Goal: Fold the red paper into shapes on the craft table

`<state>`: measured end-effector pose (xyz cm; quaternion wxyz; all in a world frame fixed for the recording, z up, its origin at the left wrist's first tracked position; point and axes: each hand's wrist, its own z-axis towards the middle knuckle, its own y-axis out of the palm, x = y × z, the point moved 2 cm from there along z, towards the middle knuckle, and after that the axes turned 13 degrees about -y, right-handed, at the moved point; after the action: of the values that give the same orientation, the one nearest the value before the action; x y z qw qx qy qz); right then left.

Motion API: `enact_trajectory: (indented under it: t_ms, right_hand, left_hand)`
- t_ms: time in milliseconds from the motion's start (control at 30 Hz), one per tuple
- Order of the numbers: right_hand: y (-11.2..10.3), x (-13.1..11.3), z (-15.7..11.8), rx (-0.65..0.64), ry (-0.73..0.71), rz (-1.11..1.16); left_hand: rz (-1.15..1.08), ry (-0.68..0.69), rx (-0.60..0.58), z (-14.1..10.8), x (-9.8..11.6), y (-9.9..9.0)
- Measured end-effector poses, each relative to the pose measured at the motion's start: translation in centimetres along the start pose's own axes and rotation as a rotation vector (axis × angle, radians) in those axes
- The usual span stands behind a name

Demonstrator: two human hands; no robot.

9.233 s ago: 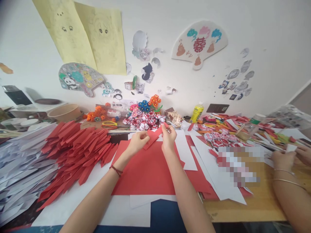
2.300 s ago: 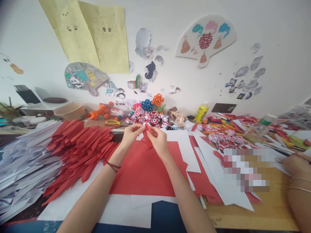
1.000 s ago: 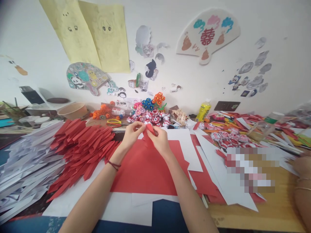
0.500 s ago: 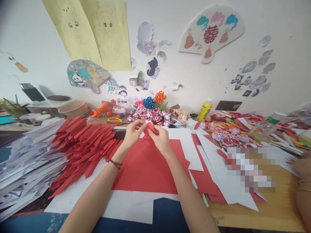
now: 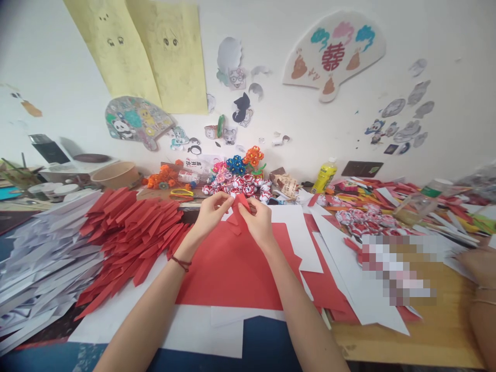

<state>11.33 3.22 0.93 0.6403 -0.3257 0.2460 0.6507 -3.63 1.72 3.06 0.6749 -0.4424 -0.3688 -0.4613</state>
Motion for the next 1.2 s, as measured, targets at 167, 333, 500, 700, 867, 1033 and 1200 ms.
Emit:
enact_trajectory:
  t_ms: [167, 333, 500, 700, 867, 1033, 1200]
  right_hand:
    - [0.12, -0.18, -0.06, -0.053, -0.016, -0.010]
    - [0.39, -0.31, -0.15, -0.067, 0.005, 0.003]
    - [0.45, -0.20, -0.20, -0.048, 0.015, 0.024]
    - [0.24, -0.01, -0.06, -0.019, 0.017, 0.030]
    - [0.41, 0.19, -0.10, -0.032, 0.028, 0.087]
    - [0.31, 0.36, -0.07, -0.046, 0.004, 0.044]
    - [0.24, 0.23, -0.03, -0.102, 0.011, -0.005]
  left_hand:
    - [0.066, 0.063, 0.037, -0.34, 0.41, 0.11]
    - [0.147, 0.092, 0.106, -0.28, -0.10, 0.09]
    - [0.124, 0.045, 0.093, -0.20, -0.17, 0.02]
    - [0.213, 0.085, 0.049, -0.14, -0.15, 0.19]
    - [0.272, 0.085, 0.115, -0.17, -0.33, 0.35]
    - [0.187, 0.095, 0.075, -0.11, -0.37, 0.15]
    - [0.124, 0.121, 0.069, -0.06, -0.14, -0.14]
